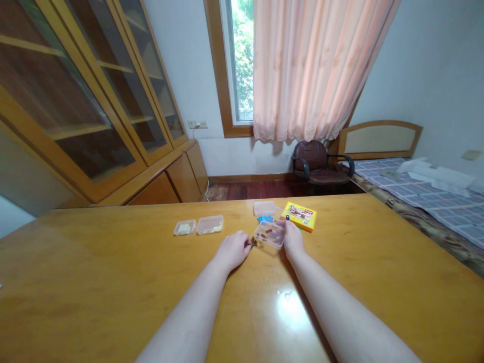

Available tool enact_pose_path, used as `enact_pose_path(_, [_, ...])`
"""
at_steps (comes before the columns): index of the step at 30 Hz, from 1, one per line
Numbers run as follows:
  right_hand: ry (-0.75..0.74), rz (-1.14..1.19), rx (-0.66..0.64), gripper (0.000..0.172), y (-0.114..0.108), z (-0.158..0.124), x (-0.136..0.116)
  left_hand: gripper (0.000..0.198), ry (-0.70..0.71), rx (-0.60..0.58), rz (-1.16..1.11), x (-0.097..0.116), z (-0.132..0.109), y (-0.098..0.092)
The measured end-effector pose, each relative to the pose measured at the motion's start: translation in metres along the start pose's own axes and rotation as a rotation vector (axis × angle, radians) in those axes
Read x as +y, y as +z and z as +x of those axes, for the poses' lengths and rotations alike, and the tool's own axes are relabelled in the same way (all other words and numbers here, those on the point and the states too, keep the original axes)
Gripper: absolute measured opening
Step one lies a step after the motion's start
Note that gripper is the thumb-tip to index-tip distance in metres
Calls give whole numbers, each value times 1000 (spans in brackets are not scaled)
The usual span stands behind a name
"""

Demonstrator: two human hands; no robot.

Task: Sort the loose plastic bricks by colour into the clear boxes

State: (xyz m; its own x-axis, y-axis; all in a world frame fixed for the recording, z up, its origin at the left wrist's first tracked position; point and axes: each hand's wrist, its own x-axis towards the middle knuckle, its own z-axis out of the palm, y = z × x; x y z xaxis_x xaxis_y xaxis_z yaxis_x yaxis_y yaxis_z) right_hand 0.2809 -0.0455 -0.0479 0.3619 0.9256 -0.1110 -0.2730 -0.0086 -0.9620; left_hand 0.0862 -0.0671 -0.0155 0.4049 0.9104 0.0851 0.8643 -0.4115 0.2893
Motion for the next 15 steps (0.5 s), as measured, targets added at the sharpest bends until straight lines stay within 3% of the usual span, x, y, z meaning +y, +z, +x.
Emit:
enact_pose_path(7, [-6,-4,13,35,0,0,0,12,-22,9,-9,-3,0,-1])
enact_pose_path(15, [22,-49,7,29,2,-4,-5,11,-40,170,-126,-18,2,-4])
